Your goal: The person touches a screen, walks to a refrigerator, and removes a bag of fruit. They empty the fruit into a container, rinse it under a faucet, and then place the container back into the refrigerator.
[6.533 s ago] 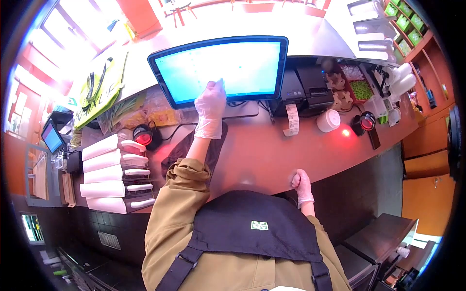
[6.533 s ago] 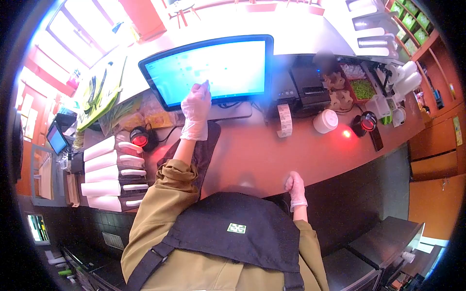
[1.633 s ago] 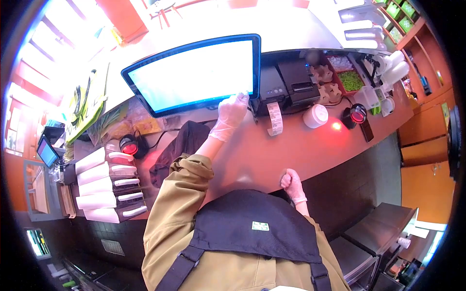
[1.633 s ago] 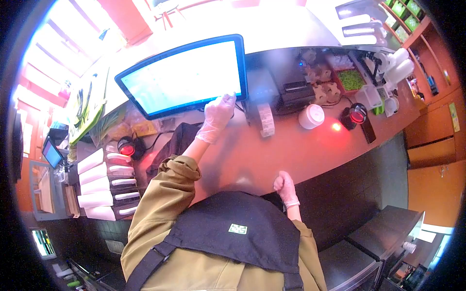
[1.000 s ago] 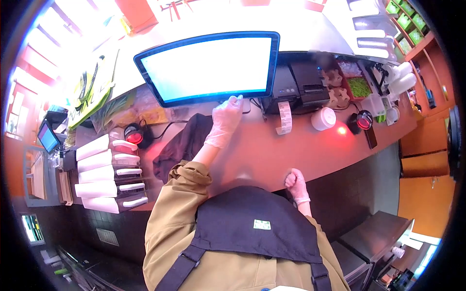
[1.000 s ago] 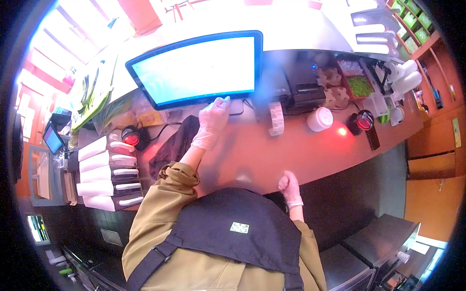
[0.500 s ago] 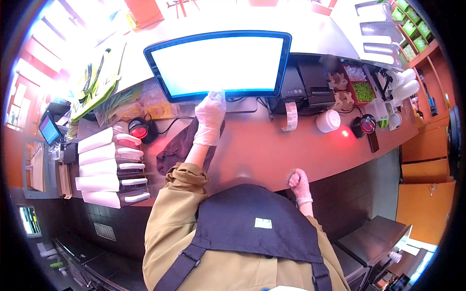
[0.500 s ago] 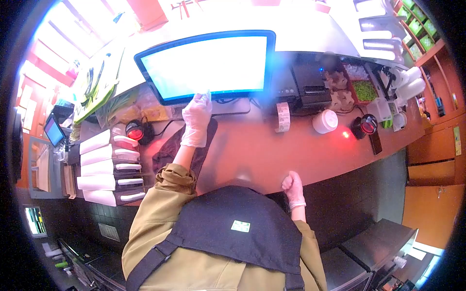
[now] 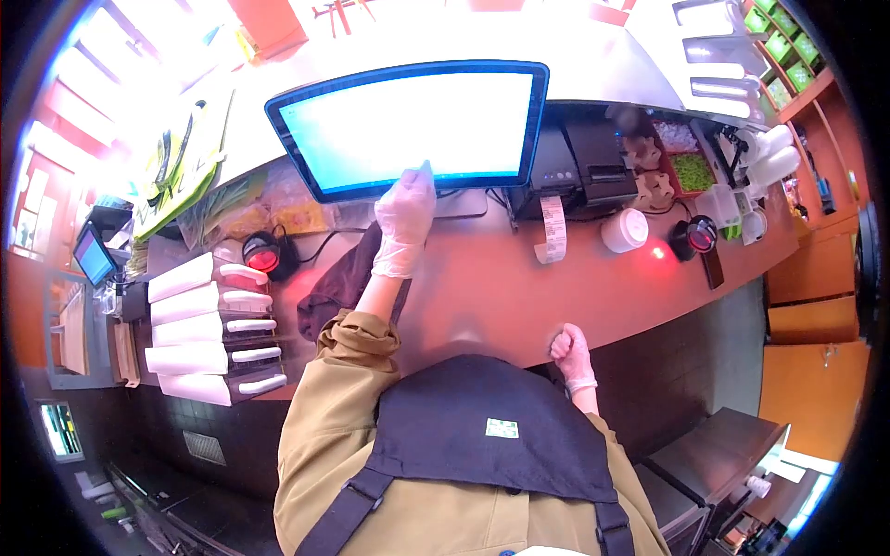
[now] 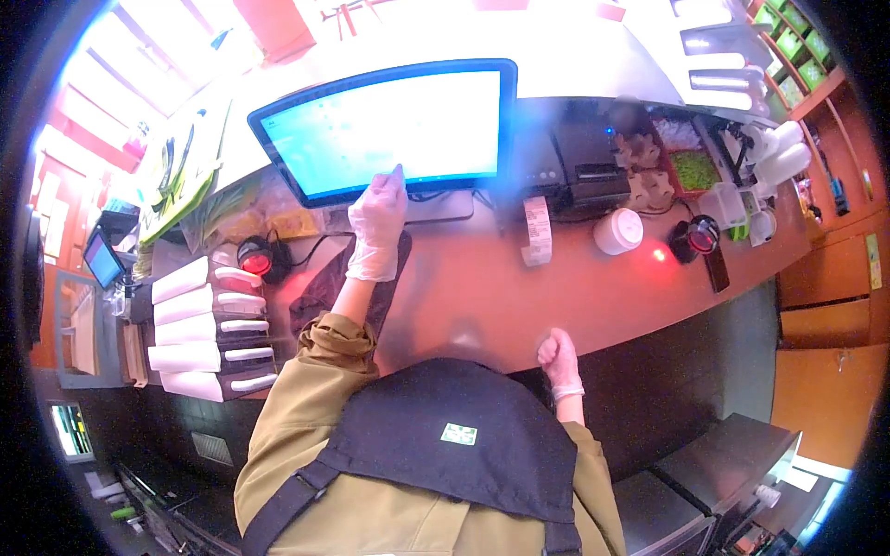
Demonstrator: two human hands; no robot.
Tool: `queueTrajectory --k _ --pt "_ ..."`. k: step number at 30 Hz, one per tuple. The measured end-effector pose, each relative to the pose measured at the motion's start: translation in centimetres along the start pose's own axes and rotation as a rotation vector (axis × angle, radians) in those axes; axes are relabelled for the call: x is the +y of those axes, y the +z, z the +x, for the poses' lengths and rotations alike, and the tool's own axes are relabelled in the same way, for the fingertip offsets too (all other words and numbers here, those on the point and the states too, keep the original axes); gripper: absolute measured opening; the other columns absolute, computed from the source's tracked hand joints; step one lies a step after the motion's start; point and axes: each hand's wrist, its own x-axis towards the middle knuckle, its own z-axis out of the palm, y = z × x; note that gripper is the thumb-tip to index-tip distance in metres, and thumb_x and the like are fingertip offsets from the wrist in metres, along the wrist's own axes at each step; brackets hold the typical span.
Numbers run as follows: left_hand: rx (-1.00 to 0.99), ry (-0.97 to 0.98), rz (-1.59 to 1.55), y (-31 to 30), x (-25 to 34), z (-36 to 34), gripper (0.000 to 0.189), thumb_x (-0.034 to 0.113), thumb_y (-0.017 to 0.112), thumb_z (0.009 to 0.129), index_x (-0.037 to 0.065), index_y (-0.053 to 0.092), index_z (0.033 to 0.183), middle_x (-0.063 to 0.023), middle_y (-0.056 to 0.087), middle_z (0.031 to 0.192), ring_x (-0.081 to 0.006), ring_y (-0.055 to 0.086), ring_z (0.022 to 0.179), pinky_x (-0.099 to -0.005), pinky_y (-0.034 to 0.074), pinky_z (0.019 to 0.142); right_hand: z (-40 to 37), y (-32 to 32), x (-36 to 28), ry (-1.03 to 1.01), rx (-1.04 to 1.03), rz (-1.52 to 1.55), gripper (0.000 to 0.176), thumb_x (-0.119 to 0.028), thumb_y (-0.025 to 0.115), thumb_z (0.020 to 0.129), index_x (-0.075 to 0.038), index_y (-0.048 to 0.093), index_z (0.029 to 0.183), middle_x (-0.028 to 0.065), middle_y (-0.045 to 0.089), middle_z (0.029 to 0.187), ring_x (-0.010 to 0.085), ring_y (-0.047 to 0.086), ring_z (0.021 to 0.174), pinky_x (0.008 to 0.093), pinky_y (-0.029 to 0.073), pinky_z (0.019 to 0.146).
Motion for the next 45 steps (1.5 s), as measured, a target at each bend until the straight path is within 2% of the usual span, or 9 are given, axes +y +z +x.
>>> queueTrajectory --k 2,6,12,27,33,36,37,40,45 --pt "-0.069 -0.031 -0.038 -0.1 1.0 0.3 0.027 0.011 0.063 0.076 0.015 0.067 0.102 -0.0018 0.062 0.081 -0.0230 0.061 0.060 -0.0331 0.049 0.050 0.2 -0.3 0.0 0.009 -0.020 0.000 0.048 -0.028 0.045 0.091 -0.016 0.026 0.049 -0.0028 0.022 0.044 0.0110 0.023 0.040 0.0268 0.022 0.042" --pt "-0.119 -0.026 -0.036 -0.1 3.2 1.9 0.030 0.011 0.062 0.075 0.017 0.066 0.104 -0.0013 0.061 0.082 -0.0220 0.061 0.063 -0.0331 0.050 0.053 0.3 -0.4 0.0 0.009 -0.034 -0.009 0.048 -0.028 0.044 0.092 -0.016 0.026 0.049 -0.0029 0.022 0.044 0.0111 0.023 0.040 0.0269 0.022 0.042" --pt "-0.027 0.091 -0.068 1.4 4.7 3.6 0.031 0.010 0.062 0.074 0.015 0.067 0.104 -0.0021 0.062 0.083 -0.0221 0.061 0.065 -0.0330 0.050 0.055 0.7 -1.4 0.2 0.030 -0.062 -0.009 0.045 -0.029 0.046 0.091 -0.016 0.027 0.052 -0.0023 0.025 0.045 0.0123 0.027 0.040 0.0280 0.023 0.042" --pt "-0.007 -0.012 -0.007 2.3 4.3 5.0 0.030 0.010 0.064 0.074 0.013 0.068 0.104 -0.0032 0.064 0.091 -0.0218 0.064 0.070 -0.0305 0.051 0.059 0.3 -0.7 -0.3 0.053 -0.098 -0.006 0.047 -0.030 0.043 0.092 -0.016 0.027 0.050 -0.0027 0.023 0.044 0.0115 0.024 0.041 0.0271 0.023 0.043" --pt "-0.071 0.068 -0.003 1.1 5.8 2.5 0.025 0.011 0.064 0.076 0.013 0.068 0.101 -0.0022 0.064 0.084 -0.0220 0.062 0.062 -0.0315 0.049 0.051 0.1 -0.5 -0.4 0.025 -0.095 -0.037 0.046 -0.030 0.045 0.091 -0.016 0.027 0.051 -0.0027 0.024 0.045 0.0118 0.025 0.041 0.0277 0.023 0.043" --pt "-0.002 0.118 -0.069 2.5 6.0 0.9 0.006 0.017 0.061 0.083 0.014 0.066 0.084 0.0007 0.060 0.073 -0.0192 0.056 0.049 -0.0308 0.045 0.041 0.1 -0.6 -0.2 0.034 -0.092 -0.032 0.045 -0.030 0.045 0.091 -0.016 0.026 0.052 -0.0030 0.024 0.045 0.0119 0.025 0.041 0.0280 0.022 0.043" --pt "0.010 0.130 -0.056 2.4 6.2 0.7 0.007 0.017 0.061 0.083 0.014 0.067 0.083 0.0006 0.060 0.073 -0.0192 0.056 0.047 -0.0310 0.045 0.041 0.2 -0.7 -0.3 0.038 -0.091 -0.028 0.045 -0.029 0.045 0.091 -0.016 0.026 0.052 -0.0031 0.024 0.045 0.0118 0.025 0.041 0.0280 0.022 0.043" --pt "-0.094 0.098 -0.041 3.1 6.5 0.1 0.019 0.015 0.065 0.078 0.014 0.069 0.097 -0.0021 0.063 0.076 -0.0211 0.060 0.054 -0.0311 0.047 0.045 0.2 -0.6 -0.4 0.048 -0.113 -0.003 0.047 -0.029 0.043 0.092 -0.015 0.028 0.050 -0.0025 0.024 0.044 0.0112 0.025 0.040 0.0269 0.024 0.043" --pt "-0.026 0.115 -0.006 3.0 6.6 0.9 0.013 0.016 0.064 0.079 0.014 0.069 0.091 -0.0016 0.063 0.075 -0.0207 0.059 0.053 -0.0310 0.047 0.043 0.1 -0.5 -0.6 0.062 -0.088 -0.011 0.047 -0.029 0.043 0.092 -0.016 0.027 0.050 -0.0025 0.023 0.044 0.0113 0.025 0.041 0.0270 0.023 0.043"
